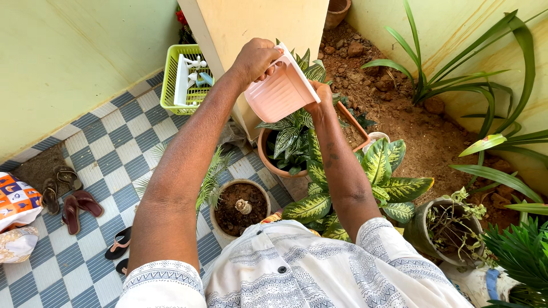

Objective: The person dips a pink pitcher into a bucket of water and pours the water onto various potted plants and a soil bed.

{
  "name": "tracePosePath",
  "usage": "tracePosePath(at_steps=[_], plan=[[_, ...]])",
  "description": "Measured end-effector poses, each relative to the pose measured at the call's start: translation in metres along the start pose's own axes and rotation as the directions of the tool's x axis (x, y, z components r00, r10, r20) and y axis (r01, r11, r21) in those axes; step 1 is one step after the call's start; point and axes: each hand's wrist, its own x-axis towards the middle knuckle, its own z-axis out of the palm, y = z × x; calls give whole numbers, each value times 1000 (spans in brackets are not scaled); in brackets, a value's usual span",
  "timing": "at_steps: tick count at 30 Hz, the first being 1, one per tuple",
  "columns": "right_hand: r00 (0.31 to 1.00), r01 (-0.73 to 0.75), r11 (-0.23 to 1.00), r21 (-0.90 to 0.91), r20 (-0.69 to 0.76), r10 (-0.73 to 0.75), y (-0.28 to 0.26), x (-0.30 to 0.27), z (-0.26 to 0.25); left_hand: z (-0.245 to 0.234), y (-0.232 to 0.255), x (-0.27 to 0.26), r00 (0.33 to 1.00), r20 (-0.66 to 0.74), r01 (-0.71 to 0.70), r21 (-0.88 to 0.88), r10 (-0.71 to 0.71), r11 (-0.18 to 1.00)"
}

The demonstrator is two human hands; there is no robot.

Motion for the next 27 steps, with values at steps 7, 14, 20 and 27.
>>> tracePosePath(at_steps=[7, 14, 20, 27], plan=[[1000, 19, 996, 92, 18, -21, 0, 17, -8, 1, 7, 1, 1000, -5, -4, 18, 5, 1000], [994, 2, 992, 128, 111, -16, -2, 28, -20, 5, 11, 2, 999, -10, -37, 63, 38, 997], [997, 13, 995, 96, 70, -20, -5, 18, -17, 9, 7, 4, 997, 2, -79, 39, 79, 996], [998, 69, 997, -42, 0, -69, -7, -2, -11, 12, 4, 5, 998, -3, -60, 80, 60, 995]])
